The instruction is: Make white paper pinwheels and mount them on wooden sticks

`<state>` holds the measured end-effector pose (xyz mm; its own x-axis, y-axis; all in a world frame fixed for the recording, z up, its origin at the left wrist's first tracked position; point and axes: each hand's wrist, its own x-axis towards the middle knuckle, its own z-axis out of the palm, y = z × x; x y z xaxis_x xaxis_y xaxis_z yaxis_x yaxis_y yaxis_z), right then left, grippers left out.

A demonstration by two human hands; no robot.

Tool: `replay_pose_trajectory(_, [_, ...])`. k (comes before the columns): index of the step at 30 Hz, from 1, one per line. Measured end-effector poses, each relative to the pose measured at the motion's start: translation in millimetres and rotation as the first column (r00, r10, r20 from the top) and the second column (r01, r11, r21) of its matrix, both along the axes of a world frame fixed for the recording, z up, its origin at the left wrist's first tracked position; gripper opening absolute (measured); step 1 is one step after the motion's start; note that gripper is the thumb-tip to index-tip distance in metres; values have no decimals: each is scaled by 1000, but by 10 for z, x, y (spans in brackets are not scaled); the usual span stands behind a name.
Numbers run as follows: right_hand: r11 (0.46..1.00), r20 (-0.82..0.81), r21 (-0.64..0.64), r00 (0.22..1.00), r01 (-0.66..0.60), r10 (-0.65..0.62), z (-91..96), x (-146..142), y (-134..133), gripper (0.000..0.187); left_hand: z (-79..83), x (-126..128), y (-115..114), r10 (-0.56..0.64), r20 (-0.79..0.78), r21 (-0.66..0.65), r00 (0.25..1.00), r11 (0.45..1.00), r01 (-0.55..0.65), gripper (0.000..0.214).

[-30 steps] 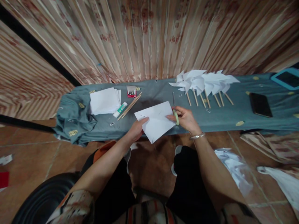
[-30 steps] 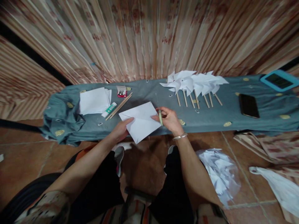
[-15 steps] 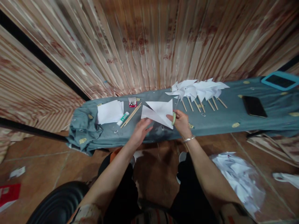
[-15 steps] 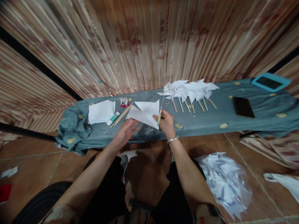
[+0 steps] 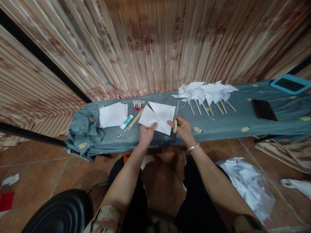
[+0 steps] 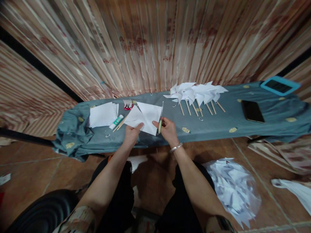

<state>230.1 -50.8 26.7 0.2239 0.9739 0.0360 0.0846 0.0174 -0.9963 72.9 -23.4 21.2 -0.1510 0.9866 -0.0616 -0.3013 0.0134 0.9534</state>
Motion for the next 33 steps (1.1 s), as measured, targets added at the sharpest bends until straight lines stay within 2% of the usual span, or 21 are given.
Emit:
replay_pose_trajectory(2, [999,41,-28,998,-39,40,32,11,-66,47,8,-60,72,27,-56,58,998,998,-23,28])
replay_pose_trajectory(5, [978,25,-126,985,-164,169,80,17,-184,51,39,-153,162,80,-107,143,991,988,-65,34])
replay_pose_trajectory(9, [897,-11,-268,933,-350,361,98,32,-317,51,77,-231,247,116,-131,172,985,981,-92,38])
replay_pose_trajectory(14, [805,9,-338,854,-487,520,77,60,-385,47,120,-240,292,153,-92,127,984,982,-141,43])
replay_pose_trajectory(20, [793,-39,-333,848,-510,529,56,45,-358,45,142,-206,269,106,-133,171,985,982,-82,53])
replay_pose_trajectory(25, [790,-30,-337,844,-513,535,45,42,-330,45,133,-191,231,67,-187,193,980,981,-31,44])
replay_pose_trajectory(33, [785,19,-323,826,-528,563,-10,72,-314,45,178,-189,201,74,-215,162,974,986,-39,38])
